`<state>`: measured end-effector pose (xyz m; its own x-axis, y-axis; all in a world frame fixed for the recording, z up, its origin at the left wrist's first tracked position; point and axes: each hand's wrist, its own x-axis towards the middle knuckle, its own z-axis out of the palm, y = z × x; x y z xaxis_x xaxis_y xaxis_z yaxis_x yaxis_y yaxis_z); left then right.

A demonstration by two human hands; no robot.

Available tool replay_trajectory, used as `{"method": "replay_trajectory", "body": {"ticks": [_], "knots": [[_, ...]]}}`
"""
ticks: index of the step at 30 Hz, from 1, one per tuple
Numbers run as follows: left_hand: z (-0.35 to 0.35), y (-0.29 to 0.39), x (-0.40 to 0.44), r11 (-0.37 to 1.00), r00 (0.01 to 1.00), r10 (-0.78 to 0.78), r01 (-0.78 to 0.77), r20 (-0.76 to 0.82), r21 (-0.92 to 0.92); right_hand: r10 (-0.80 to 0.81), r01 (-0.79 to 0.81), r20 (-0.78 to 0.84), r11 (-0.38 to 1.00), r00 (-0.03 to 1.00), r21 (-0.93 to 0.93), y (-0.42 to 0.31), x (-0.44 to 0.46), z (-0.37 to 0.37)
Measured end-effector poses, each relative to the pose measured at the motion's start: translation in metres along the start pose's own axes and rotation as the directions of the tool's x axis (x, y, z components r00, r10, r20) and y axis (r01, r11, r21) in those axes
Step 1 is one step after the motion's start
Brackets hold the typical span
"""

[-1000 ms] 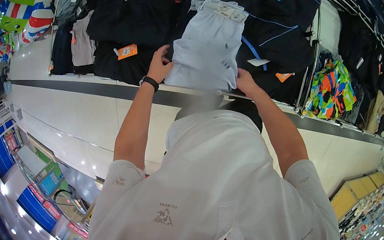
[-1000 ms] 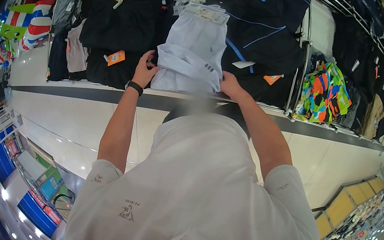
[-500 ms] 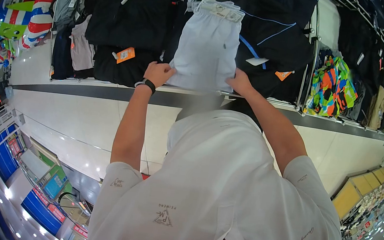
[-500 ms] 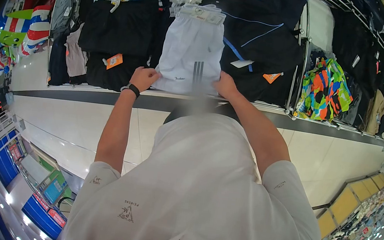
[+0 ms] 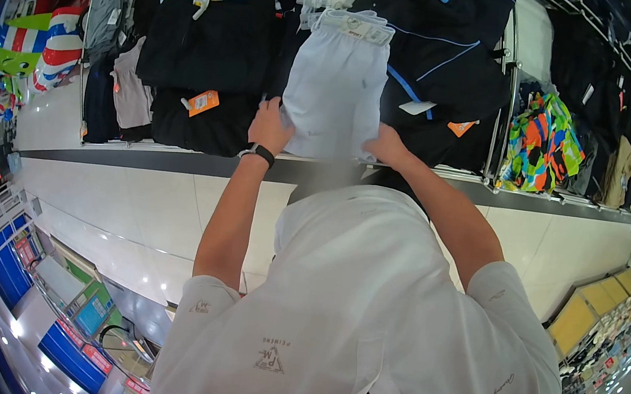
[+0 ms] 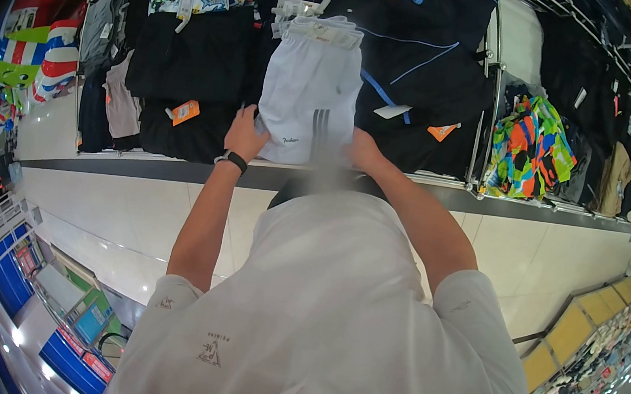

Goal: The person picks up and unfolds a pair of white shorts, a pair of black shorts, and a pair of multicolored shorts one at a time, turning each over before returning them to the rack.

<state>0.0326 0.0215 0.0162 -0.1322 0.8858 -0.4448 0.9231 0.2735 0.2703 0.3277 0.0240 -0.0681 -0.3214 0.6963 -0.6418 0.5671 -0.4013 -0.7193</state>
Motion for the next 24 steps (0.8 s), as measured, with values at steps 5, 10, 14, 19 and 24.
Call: {"method": "replay_trajectory", "body": {"ticks": [5, 10, 14, 19, 24], "knots": [[-0.042, 0.058, 0.013, 0.932, 0.933, 0.196, -0.272, -0.301, -0.238, -0.237, 0.234, -0.094, 0.971, 0.967, -0.040, -0.038, -0.038, 0.000], [-0.051, 0.174, 0.054, 0.916, 0.943, 0.150, -0.246, -0.298, -0.318, -0.624, 0.483, -0.060, 0.659, 0.779, -0.576, -0.088, -0.049, 0.003], [-0.047, 0.203, 0.086, 0.972, 0.970, -0.031, -0.027, -0.242, -0.233, -0.470, 0.429, 0.096, 0.678, 0.877, -0.597, -0.117, -0.036, 0.012], [-0.055, 0.209, 0.106, 0.962, 0.964, -0.135, 0.073, -0.229, -0.263, -0.559, 0.479, 0.076, 0.624, 0.826, -0.617, -0.120, -0.032, 0.017], [-0.048, 0.179, 0.116, 0.927, 0.945, 0.028, -0.147, -0.325, -0.346, -0.507, 0.476, 0.083, 0.725, 0.858, -0.497, -0.107, -0.031, 0.016]]}}
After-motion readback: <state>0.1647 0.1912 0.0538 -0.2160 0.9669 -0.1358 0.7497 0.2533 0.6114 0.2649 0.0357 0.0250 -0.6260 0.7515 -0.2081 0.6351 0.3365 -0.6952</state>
